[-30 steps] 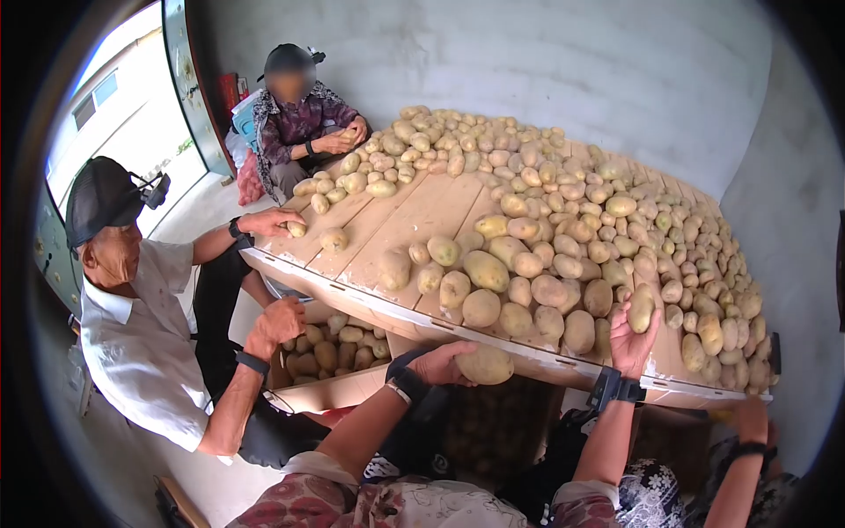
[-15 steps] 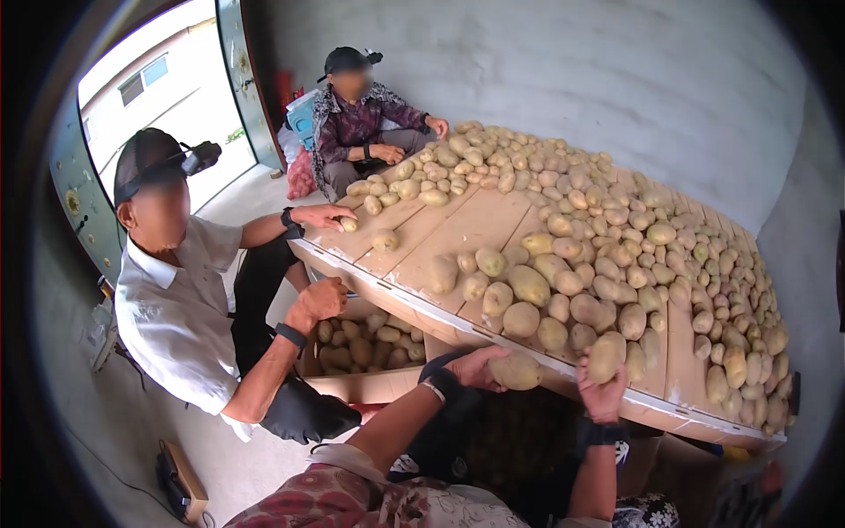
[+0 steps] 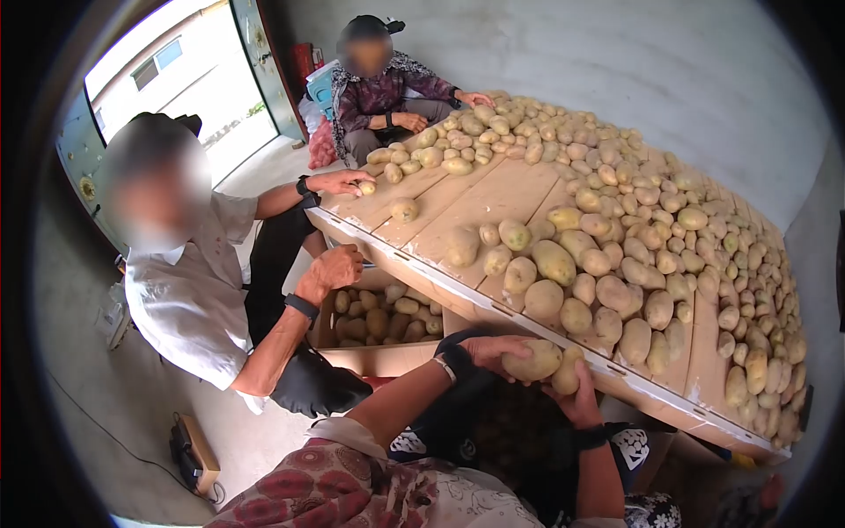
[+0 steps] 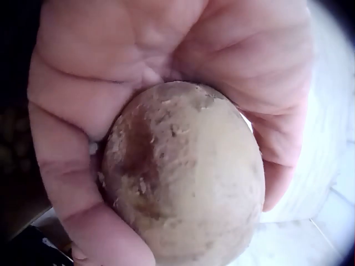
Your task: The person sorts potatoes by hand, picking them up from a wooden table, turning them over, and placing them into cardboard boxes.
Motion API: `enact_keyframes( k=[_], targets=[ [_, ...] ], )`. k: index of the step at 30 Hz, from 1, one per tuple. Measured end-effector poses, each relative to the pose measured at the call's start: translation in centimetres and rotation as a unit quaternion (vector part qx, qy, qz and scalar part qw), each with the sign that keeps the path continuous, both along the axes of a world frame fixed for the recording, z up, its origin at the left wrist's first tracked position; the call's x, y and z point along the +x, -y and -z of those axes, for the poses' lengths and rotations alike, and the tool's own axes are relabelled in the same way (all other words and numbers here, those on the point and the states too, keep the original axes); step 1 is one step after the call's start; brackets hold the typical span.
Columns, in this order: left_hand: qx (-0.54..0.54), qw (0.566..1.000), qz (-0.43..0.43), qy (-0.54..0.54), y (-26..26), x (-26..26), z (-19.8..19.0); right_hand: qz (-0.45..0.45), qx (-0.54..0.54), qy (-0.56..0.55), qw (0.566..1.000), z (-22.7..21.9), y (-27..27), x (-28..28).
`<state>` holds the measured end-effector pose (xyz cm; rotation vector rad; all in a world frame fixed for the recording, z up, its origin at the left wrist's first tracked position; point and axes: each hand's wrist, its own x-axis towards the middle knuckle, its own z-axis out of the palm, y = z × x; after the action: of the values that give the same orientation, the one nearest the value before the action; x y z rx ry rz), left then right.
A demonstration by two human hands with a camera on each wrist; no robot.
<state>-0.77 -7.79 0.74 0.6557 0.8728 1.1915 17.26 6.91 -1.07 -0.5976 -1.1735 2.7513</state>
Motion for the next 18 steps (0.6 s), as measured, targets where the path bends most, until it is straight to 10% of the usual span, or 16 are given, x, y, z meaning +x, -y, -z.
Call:
enact_keyframes(
  k=[18],
  targets=[
    [0.040, 0.998, 0.048, 0.029, -0.1, 1.1, 0.7, 0.021, -0.006, -0.025, 0.999, 1.7, -0.1, -2.0]
  ],
)
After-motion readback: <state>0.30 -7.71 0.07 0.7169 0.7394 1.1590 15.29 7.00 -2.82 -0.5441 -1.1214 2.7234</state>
